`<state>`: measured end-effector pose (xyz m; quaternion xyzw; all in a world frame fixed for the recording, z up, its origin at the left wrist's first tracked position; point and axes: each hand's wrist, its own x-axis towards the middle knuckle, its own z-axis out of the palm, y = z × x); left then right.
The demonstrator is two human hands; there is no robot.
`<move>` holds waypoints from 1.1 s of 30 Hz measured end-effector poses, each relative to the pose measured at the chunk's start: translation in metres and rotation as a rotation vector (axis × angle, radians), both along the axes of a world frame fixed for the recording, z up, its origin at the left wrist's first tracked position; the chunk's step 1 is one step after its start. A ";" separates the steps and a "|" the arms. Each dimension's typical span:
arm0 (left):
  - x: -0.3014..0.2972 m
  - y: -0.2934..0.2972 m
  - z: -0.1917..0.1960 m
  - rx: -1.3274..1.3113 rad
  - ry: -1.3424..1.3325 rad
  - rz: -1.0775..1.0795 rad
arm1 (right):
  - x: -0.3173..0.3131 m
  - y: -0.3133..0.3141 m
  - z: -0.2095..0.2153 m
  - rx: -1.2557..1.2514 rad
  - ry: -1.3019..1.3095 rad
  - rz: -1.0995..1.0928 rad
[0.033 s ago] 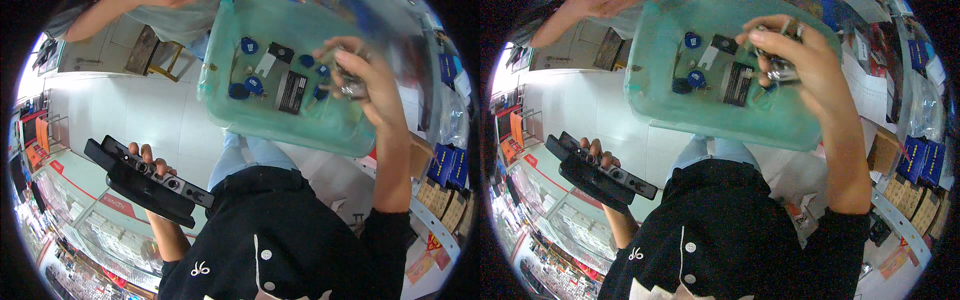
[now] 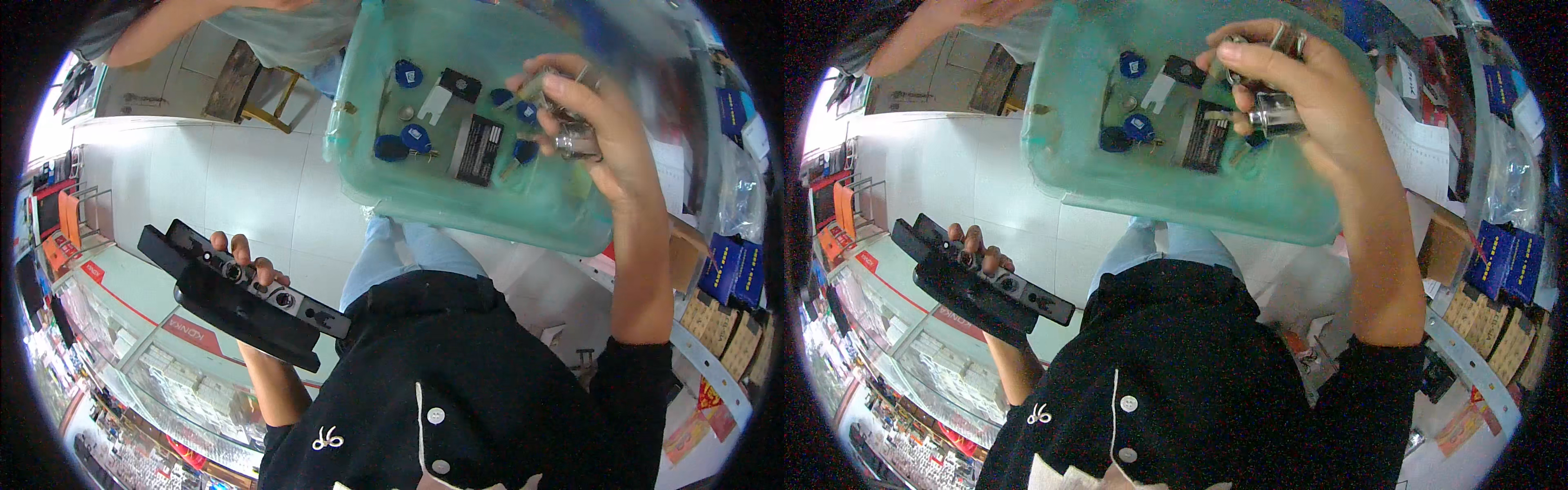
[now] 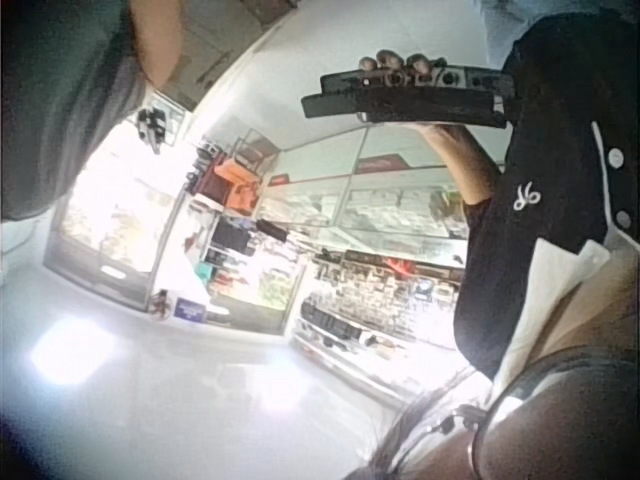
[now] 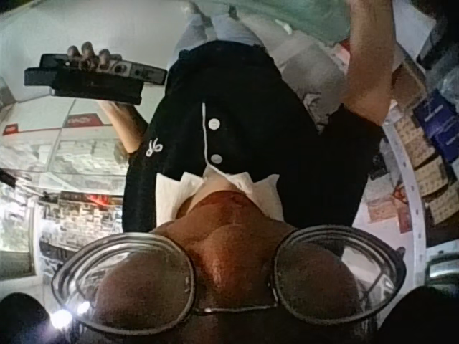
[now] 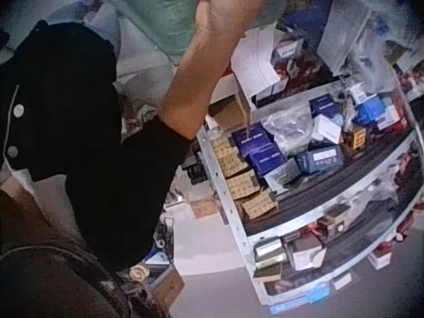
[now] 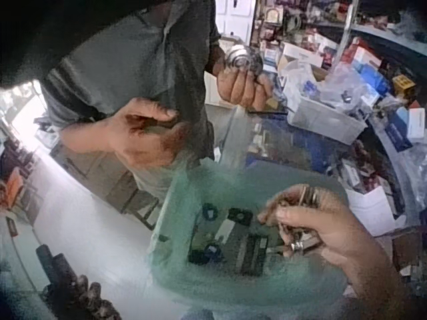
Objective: The person uses a screwdriver to tighten screws on a black metal frame, then searches through a plastic bin for small parts and retrieves a brass lock cylinder. The person continues to handle the frame and lock cylinder while moving around the workspace.
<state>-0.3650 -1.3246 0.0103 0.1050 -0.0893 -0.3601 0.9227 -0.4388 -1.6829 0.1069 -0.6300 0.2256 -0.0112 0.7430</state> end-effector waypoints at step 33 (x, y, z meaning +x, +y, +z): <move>-0.033 -0.045 0.024 0.153 -0.119 0.103 | -0.124 0.024 0.054 -1.409 -0.042 0.296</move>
